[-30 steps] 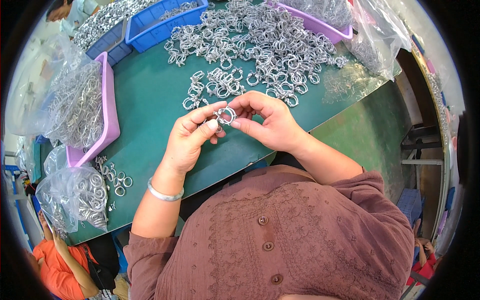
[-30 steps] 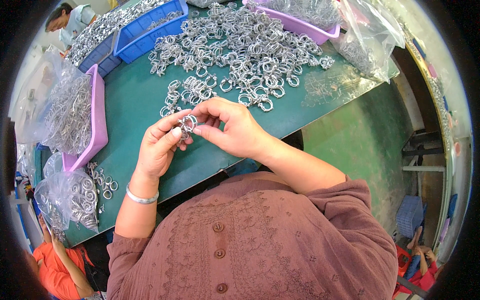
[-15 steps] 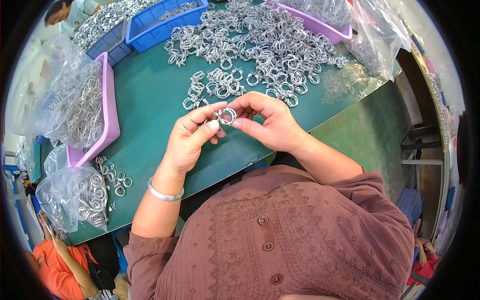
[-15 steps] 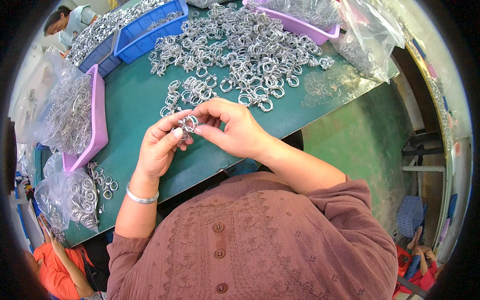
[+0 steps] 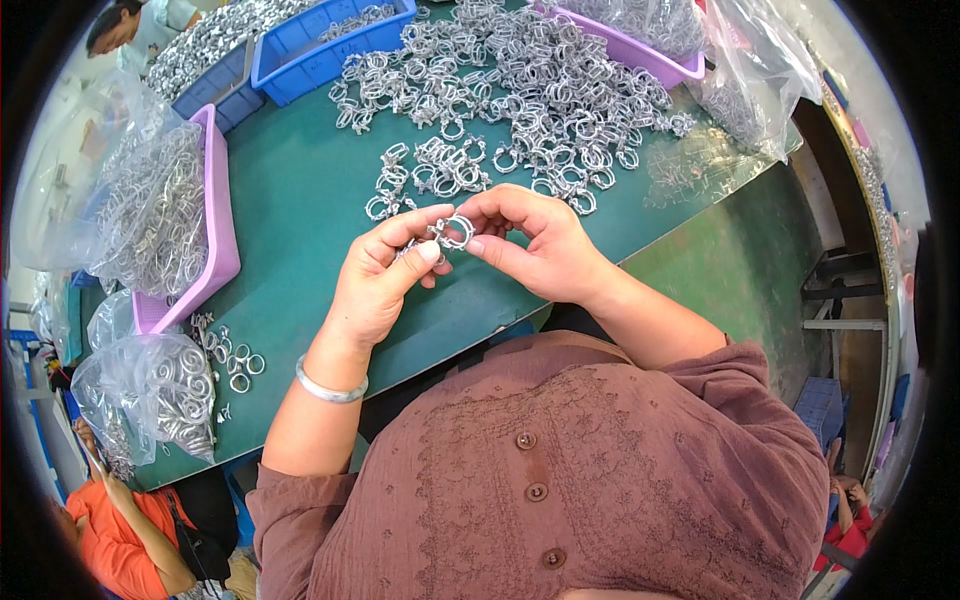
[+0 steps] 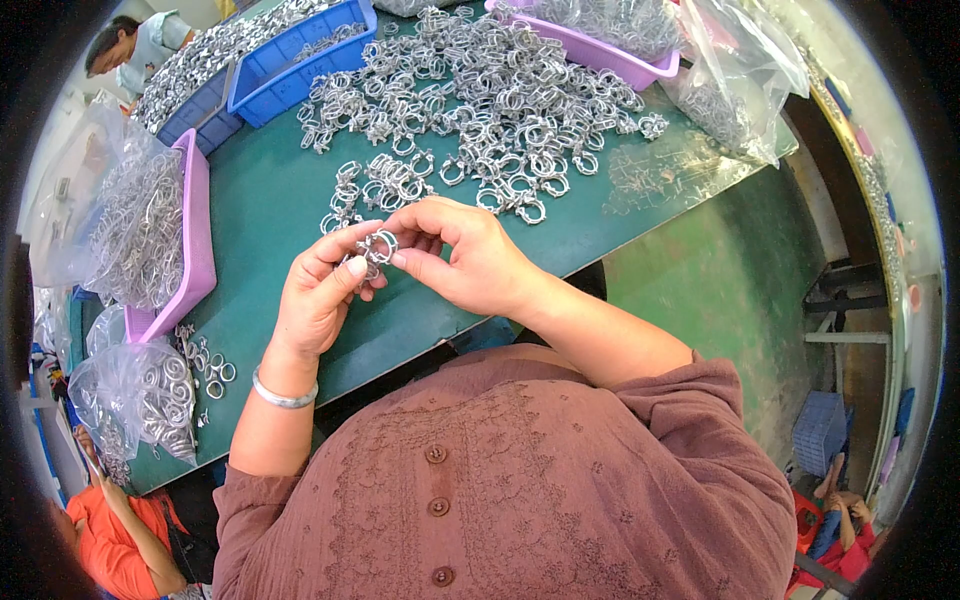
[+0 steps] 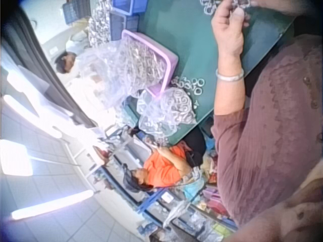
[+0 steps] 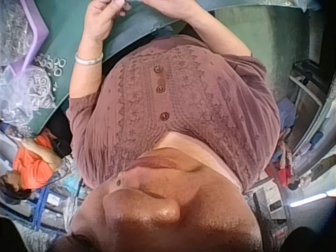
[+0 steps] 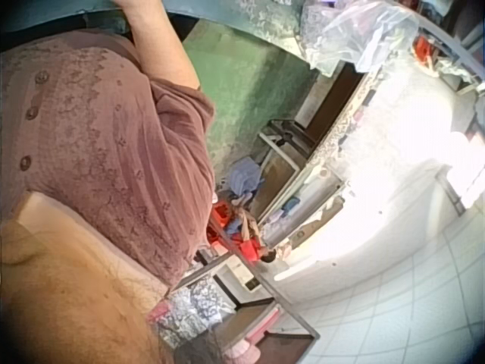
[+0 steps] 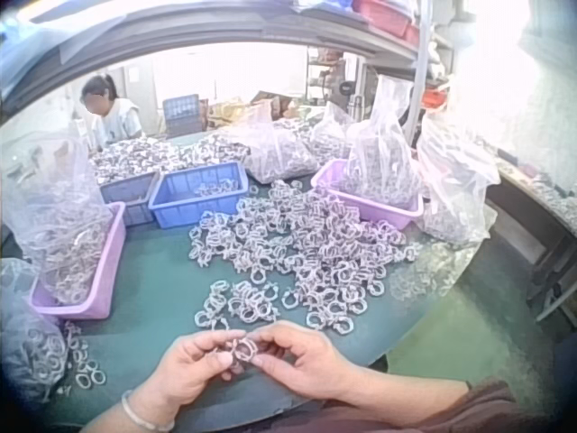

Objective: The person assembles metal clamp components by picking them up from the table and joining them together by hand.

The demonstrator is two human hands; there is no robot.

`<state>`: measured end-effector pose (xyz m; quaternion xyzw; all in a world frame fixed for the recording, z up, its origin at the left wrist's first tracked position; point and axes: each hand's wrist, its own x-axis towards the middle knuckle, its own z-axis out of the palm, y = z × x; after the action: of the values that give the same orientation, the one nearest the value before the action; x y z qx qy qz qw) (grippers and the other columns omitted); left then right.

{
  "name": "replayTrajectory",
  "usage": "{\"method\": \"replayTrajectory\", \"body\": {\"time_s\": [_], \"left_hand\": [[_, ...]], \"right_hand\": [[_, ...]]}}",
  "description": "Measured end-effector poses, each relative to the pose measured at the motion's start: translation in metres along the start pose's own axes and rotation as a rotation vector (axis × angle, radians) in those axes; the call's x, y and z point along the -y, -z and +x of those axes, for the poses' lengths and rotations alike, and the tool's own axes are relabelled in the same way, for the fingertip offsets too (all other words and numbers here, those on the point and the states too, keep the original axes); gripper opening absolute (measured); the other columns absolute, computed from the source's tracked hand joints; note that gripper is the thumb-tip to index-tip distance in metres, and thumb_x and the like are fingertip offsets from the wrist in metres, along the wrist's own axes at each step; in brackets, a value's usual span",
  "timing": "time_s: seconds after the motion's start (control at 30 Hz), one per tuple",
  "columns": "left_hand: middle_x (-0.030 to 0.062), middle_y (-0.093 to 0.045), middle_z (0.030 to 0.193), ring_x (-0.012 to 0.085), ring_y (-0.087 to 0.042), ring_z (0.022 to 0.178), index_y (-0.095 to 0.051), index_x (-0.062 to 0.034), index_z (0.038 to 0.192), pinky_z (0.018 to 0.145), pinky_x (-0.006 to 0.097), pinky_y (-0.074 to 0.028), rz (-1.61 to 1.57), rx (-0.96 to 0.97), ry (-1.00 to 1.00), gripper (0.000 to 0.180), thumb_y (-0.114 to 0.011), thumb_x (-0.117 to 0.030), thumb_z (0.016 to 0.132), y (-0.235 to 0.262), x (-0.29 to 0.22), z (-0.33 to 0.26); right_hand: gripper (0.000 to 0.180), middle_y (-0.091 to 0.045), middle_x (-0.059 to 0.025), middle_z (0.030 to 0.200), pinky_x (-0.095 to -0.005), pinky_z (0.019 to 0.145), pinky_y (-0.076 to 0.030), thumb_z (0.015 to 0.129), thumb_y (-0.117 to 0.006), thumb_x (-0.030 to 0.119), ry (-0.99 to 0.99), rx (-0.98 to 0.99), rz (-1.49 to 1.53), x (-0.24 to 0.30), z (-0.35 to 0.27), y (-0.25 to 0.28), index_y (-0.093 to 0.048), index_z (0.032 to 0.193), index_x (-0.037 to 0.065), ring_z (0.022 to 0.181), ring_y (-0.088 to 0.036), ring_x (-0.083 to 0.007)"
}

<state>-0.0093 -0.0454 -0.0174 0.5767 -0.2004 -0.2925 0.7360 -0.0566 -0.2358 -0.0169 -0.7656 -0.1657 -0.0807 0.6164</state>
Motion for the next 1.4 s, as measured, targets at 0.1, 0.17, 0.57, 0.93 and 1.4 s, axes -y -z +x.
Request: {"method": "replayTrajectory", "body": {"time_s": [0.1, 0.17, 0.57, 0.93, 1.4], "left_hand": [[0.0010, -0.059, 0.095, 0.0080, -0.054, 0.076, -0.052, -0.0042, 0.116, 0.064, 0.021, -0.044, -0.003, -0.006, -0.003, 0.034, -0.055, -0.015, 0.085, -0.0004, 0.0000, -0.0003], [0.0011, -0.059, 0.095, 0.0081, -0.054, 0.076, -0.052, -0.0042, 0.116, 0.064, 0.021, -0.044, -0.005, -0.012, -0.007, 0.034, -0.056, -0.015, 0.085, -0.0010, 0.0000, 0.0001], [0.0029, -0.059, 0.094, 0.0081, -0.055, 0.074, -0.052, -0.0036, 0.116, 0.062, 0.020, -0.043, 0.048, -0.055, -0.032, 0.037, -0.060, -0.011, 0.080, -0.0026, 0.0018, 0.0002], [0.0022, -0.059, 0.085, 0.0066, -0.055, 0.067, -0.059, -0.0030, 0.098, 0.056, 0.019, -0.043, 0.029, -0.085, 0.066, 0.020, -0.062, -0.011, 0.080, -0.0011, -0.0002, 0.0008], [-0.0008, -0.056, 0.081, 0.0050, -0.051, 0.069, -0.059, -0.0035, 0.098, 0.058, 0.018, -0.042, 0.050, -0.095, -0.018, 0.022, -0.064, -0.005, 0.077, -0.0031, 0.0013, 0.0010]], "right_hand": [[0.021, -0.058, -0.0038, 0.091, -0.0212, 0.068, -0.045, 0.079, -0.059, 0.000, -0.005, 0.000, 0.012, -0.0002, 0.0004, -0.0007, -0.056, 0.101, 0.000, 0.080, -0.055, -0.0084], [0.018, -0.058, -0.0036, 0.079, -0.0217, 0.060, -0.045, 0.077, -0.062, 0.003, 0.039, -0.061, 0.042, -0.0023, 0.0011, -0.0025, -0.059, 0.095, 0.002, 0.069, -0.056, -0.0091], [0.015, -0.060, -0.0010, 0.080, -0.0207, 0.062, -0.045, 0.080, -0.060, 0.007, -0.167, -0.048, 0.220, -0.0038, -0.0013, -0.0029, -0.059, 0.095, 0.002, 0.071, -0.053, -0.0049], [0.016, -0.057, -0.0044, 0.085, -0.0218, 0.064, -0.044, 0.078, -0.057, -0.003, 0.107, -0.012, -0.097, -0.0017, 0.0001, 0.0011, -0.057, 0.094, -0.001, 0.073, -0.053, -0.0090], [0.020, -0.057, -0.0063, 0.078, -0.0238, 0.060, -0.046, 0.072, -0.061, -0.004, 0.124, -0.088, -0.045, -0.0031, -0.0005, -0.0019, -0.058, 0.091, 0.001, 0.066, -0.057, -0.0119]]}}
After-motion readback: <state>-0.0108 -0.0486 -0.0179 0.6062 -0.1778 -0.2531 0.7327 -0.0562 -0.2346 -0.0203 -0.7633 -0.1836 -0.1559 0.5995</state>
